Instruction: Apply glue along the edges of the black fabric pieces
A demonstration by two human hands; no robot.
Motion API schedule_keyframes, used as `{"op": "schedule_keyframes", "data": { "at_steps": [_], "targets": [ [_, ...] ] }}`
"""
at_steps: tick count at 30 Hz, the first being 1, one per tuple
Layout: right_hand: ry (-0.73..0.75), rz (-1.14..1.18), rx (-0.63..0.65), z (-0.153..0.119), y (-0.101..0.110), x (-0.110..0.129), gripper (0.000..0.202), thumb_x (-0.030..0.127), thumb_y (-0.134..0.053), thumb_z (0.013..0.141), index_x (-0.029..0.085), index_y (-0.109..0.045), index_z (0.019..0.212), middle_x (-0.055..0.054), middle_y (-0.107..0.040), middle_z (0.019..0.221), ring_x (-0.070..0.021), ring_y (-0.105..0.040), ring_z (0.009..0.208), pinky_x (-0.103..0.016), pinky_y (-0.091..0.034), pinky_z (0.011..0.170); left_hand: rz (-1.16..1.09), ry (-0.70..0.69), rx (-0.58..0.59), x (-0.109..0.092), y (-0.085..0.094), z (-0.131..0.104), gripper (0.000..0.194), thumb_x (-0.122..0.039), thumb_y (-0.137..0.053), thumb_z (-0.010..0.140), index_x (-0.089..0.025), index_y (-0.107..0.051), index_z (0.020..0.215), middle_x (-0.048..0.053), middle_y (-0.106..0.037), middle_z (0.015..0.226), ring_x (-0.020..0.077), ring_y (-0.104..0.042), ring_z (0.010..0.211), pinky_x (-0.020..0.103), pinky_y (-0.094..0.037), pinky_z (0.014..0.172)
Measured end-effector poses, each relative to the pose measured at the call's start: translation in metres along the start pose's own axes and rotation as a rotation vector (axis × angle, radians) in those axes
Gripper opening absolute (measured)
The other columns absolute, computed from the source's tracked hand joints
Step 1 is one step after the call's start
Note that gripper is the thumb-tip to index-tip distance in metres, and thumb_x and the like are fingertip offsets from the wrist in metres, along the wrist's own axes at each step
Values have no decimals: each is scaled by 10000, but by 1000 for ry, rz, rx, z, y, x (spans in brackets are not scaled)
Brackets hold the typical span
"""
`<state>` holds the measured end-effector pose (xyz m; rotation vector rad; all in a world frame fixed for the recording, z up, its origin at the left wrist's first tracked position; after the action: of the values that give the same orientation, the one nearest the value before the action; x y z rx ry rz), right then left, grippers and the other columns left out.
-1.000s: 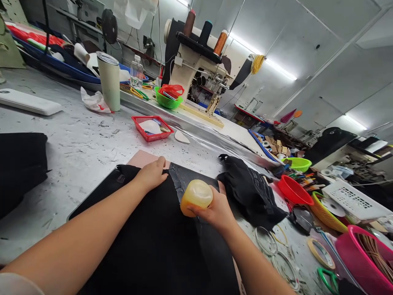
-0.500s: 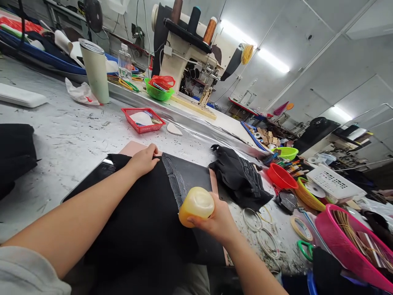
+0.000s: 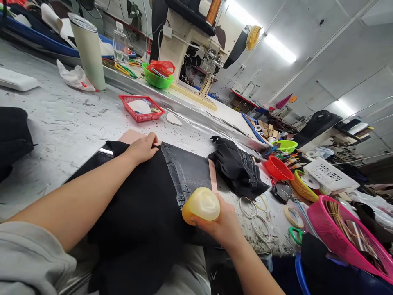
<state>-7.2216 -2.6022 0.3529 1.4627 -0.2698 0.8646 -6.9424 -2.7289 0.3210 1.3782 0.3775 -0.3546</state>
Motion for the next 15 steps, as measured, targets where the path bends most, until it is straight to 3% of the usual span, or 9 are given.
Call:
{"op": "schedule_keyframes", "data": {
  "at_steps": [9, 15],
  "targets": [
    [-41, 25, -29, -48, 10, -4, 382, 413, -705, 607, 207, -558, 892, -17, -628, 737, -187, -589, 606, -280, -466, 545, 10, -7, 2, -1, 1, -2, 196, -278, -489, 745, -229, -401, 914, 47, -596, 925, 222, -584, 865, 295, -437, 726],
    [-66, -23, -134, -40, -2, 0, 446, 364, -723, 570, 213, -537, 946, -26, -638, 783, -214, -611, 656, -308, -475, 583, 28, 8, 8, -3, 3, -4, 188, -272, -479, 750, -230, -401, 916, 45, -605, 915, 225, -590, 868, 296, -435, 721]
  ]
}}
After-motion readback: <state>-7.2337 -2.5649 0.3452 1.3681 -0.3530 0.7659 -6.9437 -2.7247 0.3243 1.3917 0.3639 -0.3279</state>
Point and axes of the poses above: each hand's wrist, its own z-axis towards the middle knuckle, its own y-axis out of the back of the hand, x = y × z, the point moved 3 cm from there along z, towards the middle knuckle
